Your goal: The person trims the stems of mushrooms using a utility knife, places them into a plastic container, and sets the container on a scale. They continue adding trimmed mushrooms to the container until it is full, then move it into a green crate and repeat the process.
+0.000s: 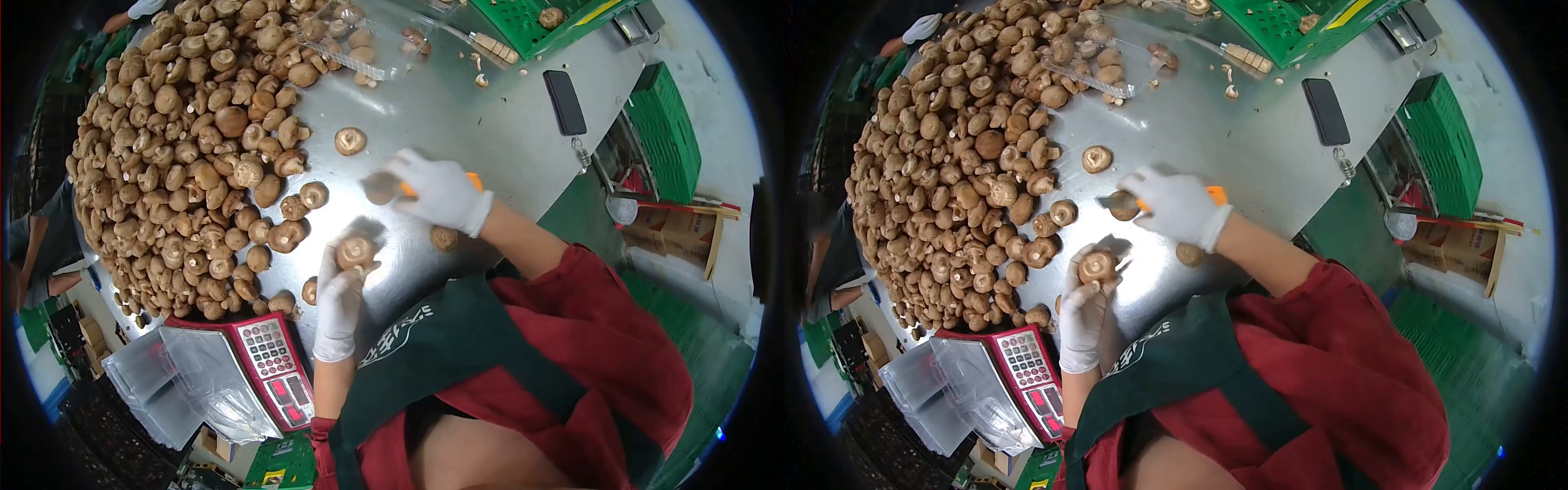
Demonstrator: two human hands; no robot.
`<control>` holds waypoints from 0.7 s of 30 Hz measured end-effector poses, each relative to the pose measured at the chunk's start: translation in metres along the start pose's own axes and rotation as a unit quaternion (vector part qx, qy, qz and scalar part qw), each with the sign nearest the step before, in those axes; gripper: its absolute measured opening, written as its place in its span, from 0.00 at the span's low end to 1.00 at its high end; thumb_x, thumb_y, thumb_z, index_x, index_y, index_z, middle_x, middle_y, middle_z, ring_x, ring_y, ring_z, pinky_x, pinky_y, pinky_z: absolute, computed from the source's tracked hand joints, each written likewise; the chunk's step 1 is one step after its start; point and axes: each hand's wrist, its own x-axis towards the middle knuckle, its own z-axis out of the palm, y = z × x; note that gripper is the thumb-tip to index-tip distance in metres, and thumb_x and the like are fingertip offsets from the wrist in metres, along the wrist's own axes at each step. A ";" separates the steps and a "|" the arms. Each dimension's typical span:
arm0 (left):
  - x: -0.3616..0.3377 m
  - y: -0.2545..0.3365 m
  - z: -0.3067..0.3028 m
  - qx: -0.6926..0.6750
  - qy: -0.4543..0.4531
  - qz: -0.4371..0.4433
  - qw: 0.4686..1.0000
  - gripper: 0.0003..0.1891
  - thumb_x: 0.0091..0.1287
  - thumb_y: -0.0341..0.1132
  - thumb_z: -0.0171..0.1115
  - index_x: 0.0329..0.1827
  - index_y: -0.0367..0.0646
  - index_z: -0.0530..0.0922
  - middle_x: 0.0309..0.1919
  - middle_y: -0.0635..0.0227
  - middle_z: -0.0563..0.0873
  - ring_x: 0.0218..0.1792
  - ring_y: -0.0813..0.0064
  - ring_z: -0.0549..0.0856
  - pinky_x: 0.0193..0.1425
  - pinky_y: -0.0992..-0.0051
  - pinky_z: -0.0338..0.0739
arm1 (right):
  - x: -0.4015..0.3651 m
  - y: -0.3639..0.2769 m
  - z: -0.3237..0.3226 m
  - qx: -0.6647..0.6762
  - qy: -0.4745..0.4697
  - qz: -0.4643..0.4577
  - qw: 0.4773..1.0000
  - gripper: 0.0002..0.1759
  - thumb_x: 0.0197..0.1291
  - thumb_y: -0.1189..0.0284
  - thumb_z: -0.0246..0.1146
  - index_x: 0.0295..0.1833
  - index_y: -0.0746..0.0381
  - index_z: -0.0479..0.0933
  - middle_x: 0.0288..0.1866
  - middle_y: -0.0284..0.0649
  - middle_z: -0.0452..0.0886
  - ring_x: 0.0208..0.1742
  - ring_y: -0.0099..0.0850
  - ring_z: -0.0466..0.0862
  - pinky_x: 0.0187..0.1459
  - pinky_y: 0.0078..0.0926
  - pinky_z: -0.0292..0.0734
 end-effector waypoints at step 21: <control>0.043 0.008 0.025 0.176 0.017 0.088 0.980 0.29 0.65 0.22 0.65 0.71 0.40 0.68 0.43 0.68 0.80 0.32 0.86 0.76 0.33 0.86 0.72 | 0.011 0.004 0.002 0.593 -0.245 0.271 0.717 0.17 0.71 0.63 0.59 0.57 0.62 0.74 0.19 0.29 0.71 0.15 0.19 0.69 0.17 0.19 0.65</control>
